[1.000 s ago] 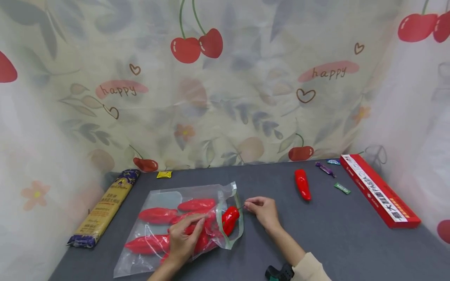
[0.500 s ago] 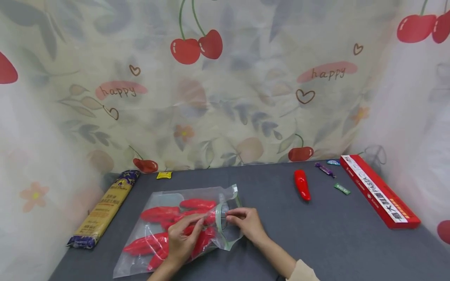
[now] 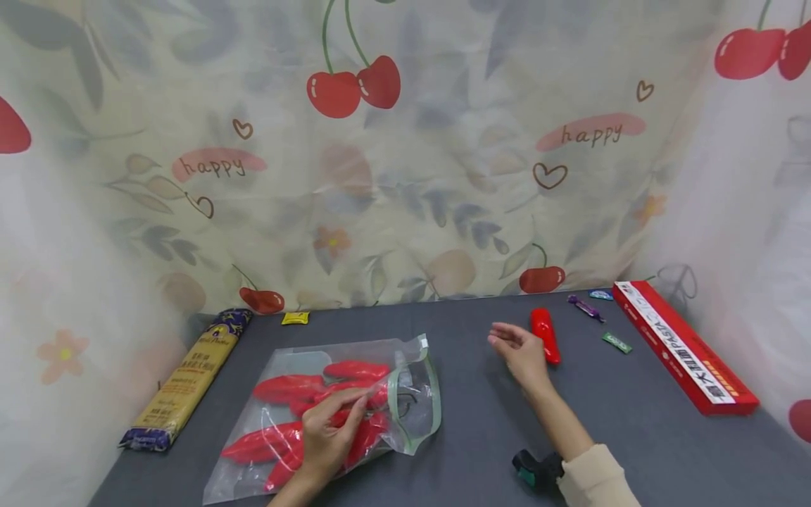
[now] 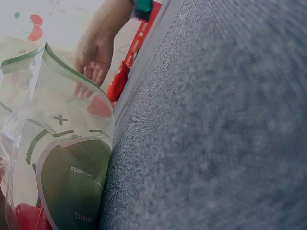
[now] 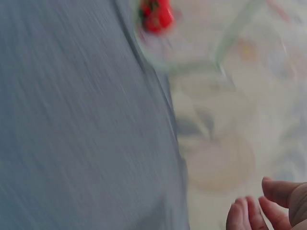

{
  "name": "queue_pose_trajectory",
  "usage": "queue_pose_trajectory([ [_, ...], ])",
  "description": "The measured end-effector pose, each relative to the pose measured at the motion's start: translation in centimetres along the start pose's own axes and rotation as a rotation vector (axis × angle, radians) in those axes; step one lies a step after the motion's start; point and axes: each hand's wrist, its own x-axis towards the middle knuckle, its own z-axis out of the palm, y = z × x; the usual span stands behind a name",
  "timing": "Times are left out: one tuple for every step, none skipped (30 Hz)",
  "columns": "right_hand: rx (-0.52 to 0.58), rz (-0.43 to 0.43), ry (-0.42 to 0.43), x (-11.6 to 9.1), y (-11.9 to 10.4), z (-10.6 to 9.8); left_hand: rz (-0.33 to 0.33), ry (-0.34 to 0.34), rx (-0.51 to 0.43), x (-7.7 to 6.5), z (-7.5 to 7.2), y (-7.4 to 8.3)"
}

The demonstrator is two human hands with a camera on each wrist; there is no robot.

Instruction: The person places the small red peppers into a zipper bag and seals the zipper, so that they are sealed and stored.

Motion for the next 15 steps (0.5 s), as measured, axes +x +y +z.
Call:
queue_pose_trajectory([
  [-0.022,0.019,0.027,0.6,0.0,-0.9,0.001,0.001,-0.001,0.0,0.0,0.0],
  [-0.045,0.043,0.058,1.1,-0.1,-1.7,0.001,0.002,0.001,0.0,0.0,0.0],
  [-0.088,0.066,0.095,1.6,-0.1,-2.4,-0.002,0.003,0.002,0.0,-0.1,0.0],
  [-0.125,0.086,0.135,2.1,0.0,-3.1,-0.003,0.002,0.004,0.0,-0.1,0.0],
  [-0.160,0.114,0.163,2.5,0.1,-3.7,-0.004,0.001,0.008,0.0,-0.1,0.0],
  [-0.186,0.141,0.187,3.0,0.2,-4.3,-0.009,-0.002,0.011,0.0,-0.1,0.0],
  [-0.212,0.167,0.199,3.4,0.4,-4.7,-0.014,-0.004,0.013,0.0,-0.2,0.1],
  [-0.220,0.195,0.200,3.7,0.6,-5.1,-0.021,-0.005,0.019,0.0,-0.2,0.1],
  [-0.230,0.214,0.191,4.0,0.9,-5.4,-0.026,-0.007,0.023,0.0,-0.2,0.1],
  [-0.232,0.233,0.179,4.3,1.2,-5.6,-0.028,-0.007,0.029,-0.1,-0.3,0.1],
  [-0.246,0.251,0.163,4.6,1.5,-5.8,-0.029,-0.008,0.032,-0.1,-0.3,0.1],
  [-0.261,0.267,0.146,4.8,1.8,-6.0,-0.031,-0.010,0.032,-0.1,-0.3,0.1],
  [-0.283,0.282,0.127,5.0,2.1,-6.1,-0.031,-0.010,0.034,-0.1,-0.3,0.1],
  [-0.306,0.291,0.112,5.2,2.4,-6.1,-0.031,-0.011,0.032,-0.1,-0.3,0.1],
  [-0.331,0.295,0.100,5.3,2.6,-6.2,-0.028,-0.010,0.028,-0.1,-0.3,0.1],
])
